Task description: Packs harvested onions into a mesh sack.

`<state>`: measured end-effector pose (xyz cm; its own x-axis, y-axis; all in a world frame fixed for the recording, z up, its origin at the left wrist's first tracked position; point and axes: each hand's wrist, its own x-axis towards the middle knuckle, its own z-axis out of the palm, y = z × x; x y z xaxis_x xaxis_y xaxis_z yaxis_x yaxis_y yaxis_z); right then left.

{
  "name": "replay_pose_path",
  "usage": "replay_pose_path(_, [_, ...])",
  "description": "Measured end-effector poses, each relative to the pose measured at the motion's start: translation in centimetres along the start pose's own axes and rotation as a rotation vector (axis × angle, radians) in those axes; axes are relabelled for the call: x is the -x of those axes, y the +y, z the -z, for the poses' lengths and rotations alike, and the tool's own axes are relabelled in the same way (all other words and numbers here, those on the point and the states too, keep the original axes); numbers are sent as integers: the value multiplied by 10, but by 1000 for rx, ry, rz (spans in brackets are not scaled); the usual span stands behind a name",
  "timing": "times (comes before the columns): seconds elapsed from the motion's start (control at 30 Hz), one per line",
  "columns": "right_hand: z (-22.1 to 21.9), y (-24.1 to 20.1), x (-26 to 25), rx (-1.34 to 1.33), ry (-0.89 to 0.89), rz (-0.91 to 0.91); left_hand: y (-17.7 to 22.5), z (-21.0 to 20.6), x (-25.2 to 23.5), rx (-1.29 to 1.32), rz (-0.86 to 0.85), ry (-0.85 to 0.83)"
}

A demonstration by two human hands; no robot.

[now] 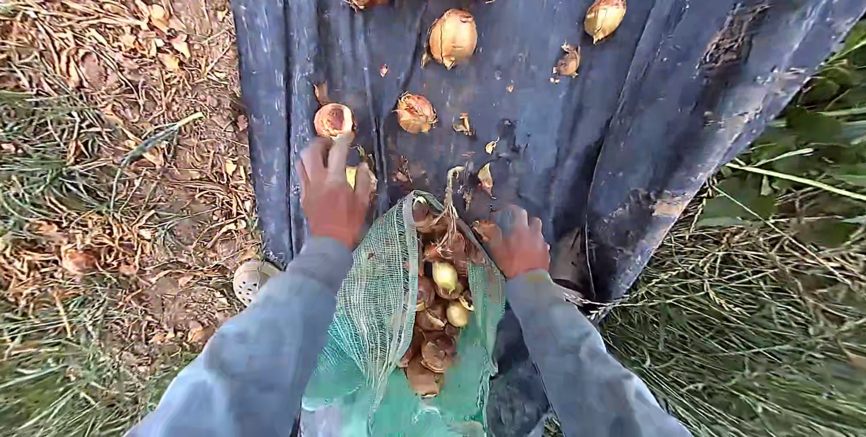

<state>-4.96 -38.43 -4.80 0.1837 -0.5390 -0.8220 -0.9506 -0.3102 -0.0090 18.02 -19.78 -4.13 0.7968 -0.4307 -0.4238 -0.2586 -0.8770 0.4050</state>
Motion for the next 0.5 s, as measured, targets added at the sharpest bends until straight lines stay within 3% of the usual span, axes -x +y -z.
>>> replay_pose_path(0.07, [-14,7,-34,-16,-122,-118,-7,-8,-51,38,219,56])
replay_pose_path(0.13, [-34,13,-51,-81,-278,-108,-11,-22,-72,36,367,9])
replay_pose_path(0.2, [-42,8,-48,-115,-246,-48,-10,-28,-73,1,409,-23])
replay_pose_path(0.27, [-31,-3,-30,-119,-7,20,-9,-31,-58,96,380,-2])
replay_pose_path(0.33, [-18,-8,4,-186,141,200,-8,-27,-17,269,228,-80])
replay_pose_path(0.37, [-13,-12,19,-178,75,353,-7,-19,2,326,116,-208])
replay_pose_path(0.43, [-10,-16,42,-29,-284,530,-12,-13,32,290,-62,-480])
replay_pose_path(0.47, [-10,-19,45,33,-404,559,-20,-16,42,211,-99,-494])
replay_pose_path(0.5, [-6,-24,43,49,-408,572,-30,-18,46,162,-73,-432])
